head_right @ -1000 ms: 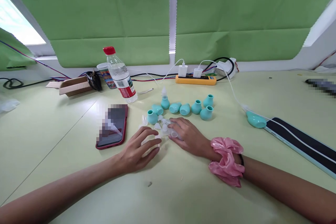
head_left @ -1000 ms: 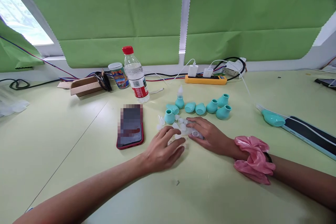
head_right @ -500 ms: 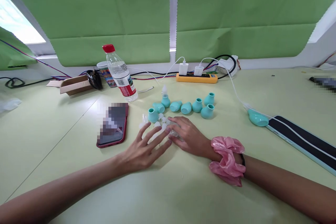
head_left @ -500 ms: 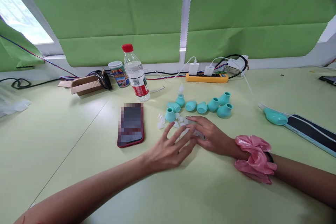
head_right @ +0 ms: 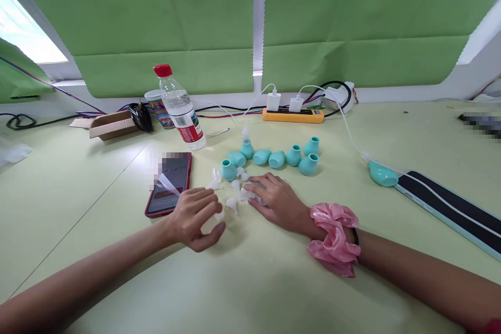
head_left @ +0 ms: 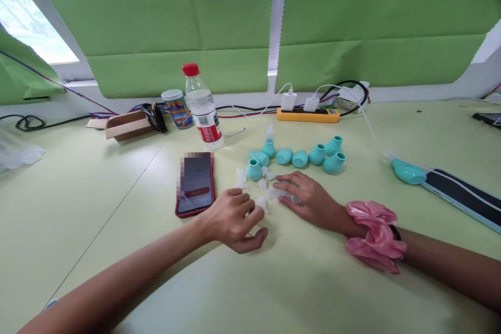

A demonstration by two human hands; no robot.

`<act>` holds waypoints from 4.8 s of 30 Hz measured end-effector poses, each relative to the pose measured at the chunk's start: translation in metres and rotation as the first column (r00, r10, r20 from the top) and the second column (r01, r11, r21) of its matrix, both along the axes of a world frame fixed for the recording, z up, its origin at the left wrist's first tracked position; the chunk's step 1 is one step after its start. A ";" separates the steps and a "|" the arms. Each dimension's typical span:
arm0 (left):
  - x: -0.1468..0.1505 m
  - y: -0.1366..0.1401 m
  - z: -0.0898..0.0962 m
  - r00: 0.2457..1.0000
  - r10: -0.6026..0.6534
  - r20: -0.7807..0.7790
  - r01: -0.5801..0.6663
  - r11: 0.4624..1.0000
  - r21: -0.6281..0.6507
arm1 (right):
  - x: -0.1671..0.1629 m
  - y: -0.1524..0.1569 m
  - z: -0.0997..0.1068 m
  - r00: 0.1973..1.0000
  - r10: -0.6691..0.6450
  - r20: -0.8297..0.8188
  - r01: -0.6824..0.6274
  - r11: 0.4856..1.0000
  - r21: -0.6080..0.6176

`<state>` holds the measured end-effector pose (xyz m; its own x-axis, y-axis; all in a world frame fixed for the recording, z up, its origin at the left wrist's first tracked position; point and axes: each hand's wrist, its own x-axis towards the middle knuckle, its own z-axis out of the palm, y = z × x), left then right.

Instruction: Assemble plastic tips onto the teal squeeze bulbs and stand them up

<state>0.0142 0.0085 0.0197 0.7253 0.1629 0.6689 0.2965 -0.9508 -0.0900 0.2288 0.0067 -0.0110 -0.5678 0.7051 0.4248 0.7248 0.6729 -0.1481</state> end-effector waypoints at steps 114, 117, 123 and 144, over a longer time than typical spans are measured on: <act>0.018 -0.021 -0.013 0.923 0.280 0.265 0.050 0.594 -0.803 | -0.022 -0.038 -0.001 0.765 -0.133 -0.630 -0.202 0.879 -0.431; 0.018 -0.021 -0.014 0.912 0.282 0.297 0.070 0.607 -0.792 | -0.021 -0.038 -0.002 0.765 -0.134 -0.630 -0.197 0.883 -0.427; 0.019 -0.021 -0.016 0.907 0.257 0.335 0.085 0.666 -0.741 | -0.022 -0.038 -0.001 0.768 -0.152 -0.622 -0.205 0.862 -0.464; 0.016 -0.022 -0.018 0.962 0.144 0.232 0.031 0.788 -0.615 | -0.022 -0.038 -0.004 0.716 -0.207 -0.666 -0.156 0.884 -0.441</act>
<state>0.0298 -0.0137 0.0015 0.5212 0.6330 0.5724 0.2802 -0.7604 0.5859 0.2064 -0.0315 -0.0154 -0.2278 0.9188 0.3224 0.3136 0.3827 -0.8690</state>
